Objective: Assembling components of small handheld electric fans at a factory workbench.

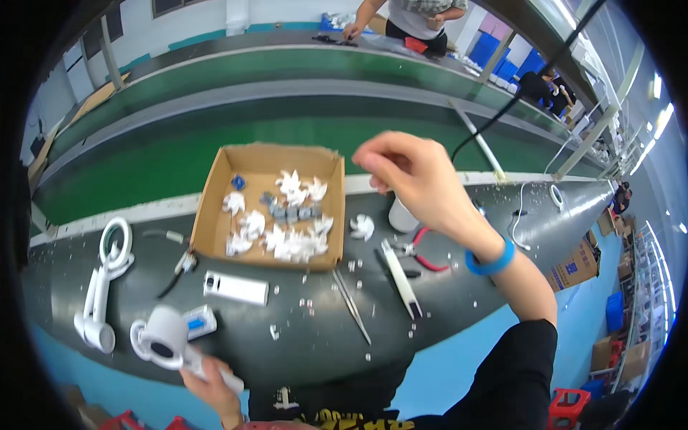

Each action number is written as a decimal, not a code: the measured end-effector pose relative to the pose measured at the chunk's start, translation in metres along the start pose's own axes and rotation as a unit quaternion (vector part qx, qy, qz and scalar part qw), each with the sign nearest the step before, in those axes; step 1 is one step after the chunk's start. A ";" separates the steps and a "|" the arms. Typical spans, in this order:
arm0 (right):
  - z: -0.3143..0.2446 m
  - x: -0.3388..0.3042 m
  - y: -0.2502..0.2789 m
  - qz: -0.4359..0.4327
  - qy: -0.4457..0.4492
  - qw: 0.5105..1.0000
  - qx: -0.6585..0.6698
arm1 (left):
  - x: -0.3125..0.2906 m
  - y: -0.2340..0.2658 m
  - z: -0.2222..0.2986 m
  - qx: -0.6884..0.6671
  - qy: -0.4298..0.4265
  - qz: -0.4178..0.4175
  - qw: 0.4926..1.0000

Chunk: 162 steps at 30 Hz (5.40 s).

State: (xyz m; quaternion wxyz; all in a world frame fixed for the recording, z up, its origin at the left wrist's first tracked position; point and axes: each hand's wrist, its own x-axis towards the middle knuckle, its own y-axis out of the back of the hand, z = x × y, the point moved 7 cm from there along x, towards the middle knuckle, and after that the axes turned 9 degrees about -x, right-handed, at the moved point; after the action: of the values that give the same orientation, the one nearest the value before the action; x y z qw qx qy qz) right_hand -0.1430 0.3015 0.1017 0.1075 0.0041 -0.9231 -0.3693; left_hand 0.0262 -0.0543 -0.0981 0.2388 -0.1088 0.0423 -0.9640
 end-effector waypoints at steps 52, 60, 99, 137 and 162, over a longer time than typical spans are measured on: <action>0.104 -0.051 0.004 0.357 0.071 0.922 -0.132 | 0.094 0.015 0.073 0.345 -0.166 -0.287 0.878; -0.055 -0.147 -0.026 0.300 0.157 0.925 -0.170 | 0.049 0.012 0.086 0.178 -0.264 -0.146 0.937; -0.025 -0.174 -0.170 0.061 0.111 0.969 -0.210 | 0.041 -0.016 0.044 -0.069 0.131 -0.650 0.745; -0.260 0.040 -0.098 0.099 0.381 0.909 -0.133 | 0.051 -0.030 0.069 0.036 -0.128 -0.506 0.852; -0.168 -0.128 -0.207 -0.234 0.230 0.821 -0.467 | 0.057 -0.025 0.053 -0.037 -0.118 -0.439 0.890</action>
State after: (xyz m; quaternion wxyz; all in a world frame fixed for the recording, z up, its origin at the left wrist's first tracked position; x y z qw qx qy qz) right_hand 0.0008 0.0478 0.0531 0.2163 0.2545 -0.5600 -0.7581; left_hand -0.0225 -0.0603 -0.0323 -0.2099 -0.2377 -0.0029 -0.9484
